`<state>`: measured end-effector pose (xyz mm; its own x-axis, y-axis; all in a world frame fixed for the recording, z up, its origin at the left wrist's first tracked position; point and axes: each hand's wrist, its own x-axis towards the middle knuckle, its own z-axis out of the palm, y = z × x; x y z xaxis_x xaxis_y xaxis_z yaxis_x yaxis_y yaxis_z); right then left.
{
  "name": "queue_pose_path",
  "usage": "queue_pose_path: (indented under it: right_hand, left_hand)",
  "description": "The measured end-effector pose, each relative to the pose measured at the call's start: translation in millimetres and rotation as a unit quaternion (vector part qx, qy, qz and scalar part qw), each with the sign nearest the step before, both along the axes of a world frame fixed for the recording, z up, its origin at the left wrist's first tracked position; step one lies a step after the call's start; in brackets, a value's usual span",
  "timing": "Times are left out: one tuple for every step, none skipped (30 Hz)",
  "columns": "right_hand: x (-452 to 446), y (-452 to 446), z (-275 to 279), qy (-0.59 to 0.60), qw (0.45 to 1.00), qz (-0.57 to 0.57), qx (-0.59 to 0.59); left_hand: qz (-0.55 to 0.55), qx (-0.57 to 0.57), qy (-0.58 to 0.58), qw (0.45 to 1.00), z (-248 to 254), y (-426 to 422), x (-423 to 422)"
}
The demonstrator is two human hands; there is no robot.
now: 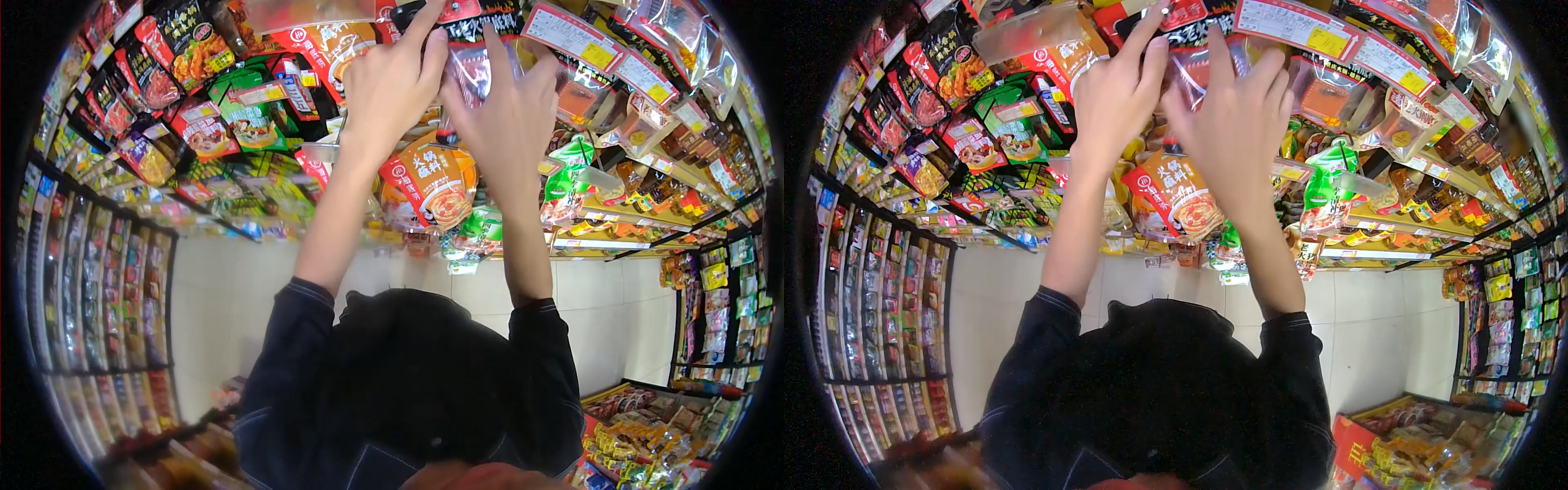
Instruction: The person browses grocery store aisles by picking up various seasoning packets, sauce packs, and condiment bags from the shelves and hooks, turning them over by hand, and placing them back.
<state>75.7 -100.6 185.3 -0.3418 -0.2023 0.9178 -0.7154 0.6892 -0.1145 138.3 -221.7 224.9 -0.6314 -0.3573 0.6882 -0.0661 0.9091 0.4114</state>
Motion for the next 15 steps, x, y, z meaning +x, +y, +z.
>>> queue_pose_path:
  right_hand:
    - [-9, -5, -1, 0.002, 1.000, 0.000, 0.000]
    - [-21, -9, -4, 0.005, 1.000, 0.001, -0.001]
    - [-32, -13, -7, 0.009, 1.000, 0.002, -0.002]
    - [-40, -15, -10, 0.009, 1.000, 0.004, 0.000]
    - [-42, -15, -11, 0.010, 1.000, 0.002, 0.006]
    - [-42, -14, -13, 0.011, 1.000, 0.000, 0.012]
    - [-41, -13, -15, 0.011, 1.000, -0.002, 0.019]
    - [-40, -11, -18, -0.009, 1.000, 0.009, 0.027]
    - [-35, -8, -21, -0.009, 0.999, 0.011, 0.029]
    - [-26, -4, -22, -0.011, 0.999, 0.015, 0.031]
    - [-15, 1, -25, -0.015, 0.999, 0.020, 0.033]
    - [2, 10, -27, -0.048, 0.997, 0.054, 0.028]
    - [23, 17, -30, -0.081, 0.992, 0.095, 0.019]
    - [47, 22, -36, -0.129, 0.982, 0.135, 0.003]
    - [71, 28, -43, -0.177, 0.968, 0.179, -0.011]
  left_hand:
    - [0.008, -0.022, -0.002, 1.000, -3, -2, 0]
    - [0.016, -0.044, -0.004, 0.999, -8, -7, -2]
    - [0.025, -0.066, -0.005, 0.998, -14, -11, -3]
    - [0.001, -0.074, 0.047, 0.996, -27, -10, -1]
    - [-0.008, -0.056, 0.057, 0.997, -36, -11, 4]
    - [-0.017, -0.038, 0.067, 0.997, -44, -10, 12]
    - [-0.025, -0.018, 0.076, 0.997, -54, -8, 21]
    - [-0.034, -0.017, 0.091, 0.995, -64, -6, 32]
    - [-0.056, -0.011, 0.094, 0.994, -73, -4, 45]
    - [-0.076, -0.004, 0.095, 0.993, -82, -3, 60]
    - [-0.103, -0.003, 0.089, 0.991, -99, -4, 76]
    - [-0.131, -0.006, 0.080, 0.988, -117, -5, 94]
    - [-0.160, -0.008, 0.071, 0.985, -135, -7, 112]
    - [-0.186, -0.016, 0.060, 0.981, -153, -8, 131]
    - [-0.208, 0.006, 0.027, 0.978, -179, -10, 151]
